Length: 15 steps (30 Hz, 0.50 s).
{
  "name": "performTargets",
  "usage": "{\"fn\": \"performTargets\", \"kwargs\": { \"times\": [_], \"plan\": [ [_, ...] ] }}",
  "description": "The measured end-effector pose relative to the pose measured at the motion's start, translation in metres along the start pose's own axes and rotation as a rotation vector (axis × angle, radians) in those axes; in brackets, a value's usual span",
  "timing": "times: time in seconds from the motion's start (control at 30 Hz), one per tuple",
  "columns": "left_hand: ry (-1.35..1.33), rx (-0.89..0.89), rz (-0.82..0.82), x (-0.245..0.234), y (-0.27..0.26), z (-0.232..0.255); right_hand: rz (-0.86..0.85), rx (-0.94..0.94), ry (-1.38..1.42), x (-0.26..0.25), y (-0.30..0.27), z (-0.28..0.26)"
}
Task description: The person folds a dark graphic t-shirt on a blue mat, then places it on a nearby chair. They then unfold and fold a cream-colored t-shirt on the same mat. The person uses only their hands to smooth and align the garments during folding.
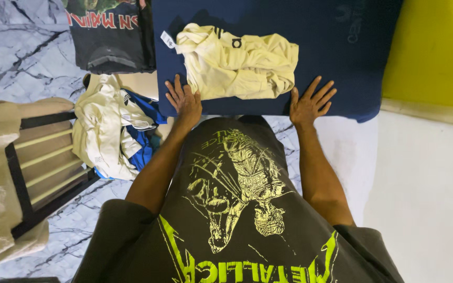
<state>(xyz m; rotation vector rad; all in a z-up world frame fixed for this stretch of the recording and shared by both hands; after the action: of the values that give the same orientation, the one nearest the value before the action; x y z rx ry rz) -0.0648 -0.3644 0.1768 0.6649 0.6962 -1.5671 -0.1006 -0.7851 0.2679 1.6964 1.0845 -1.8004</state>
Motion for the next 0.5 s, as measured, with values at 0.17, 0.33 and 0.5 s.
{"fn": "performTargets", "kwargs": {
  "times": [0.17,0.33,0.5],
  "plan": [
    [-0.121,0.063,0.120,-0.015,-0.010,0.042,-0.130,0.055,0.076,0.005,0.014,0.003],
    [-0.490,-0.038,0.075,0.000,-0.006,0.052,-0.097,0.098,0.108,-0.009,0.018,-0.015],
    [-0.580,0.098,0.165,-0.009,0.013,0.066,-0.013,-0.137,0.306,-0.021,0.002,-0.066]
  ]
}}
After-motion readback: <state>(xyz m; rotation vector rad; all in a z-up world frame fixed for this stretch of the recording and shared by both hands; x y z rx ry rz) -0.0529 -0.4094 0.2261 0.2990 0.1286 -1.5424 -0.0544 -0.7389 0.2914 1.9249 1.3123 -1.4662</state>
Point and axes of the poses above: each hand's wrist, its own y-axis towards the middle knuckle, its own x-axis out of the palm, z = x × y, the point moved 10 cm from there along y, towards the middle knuckle, and after that the axes turned 9 degrees about x, right-handed, at the moved point
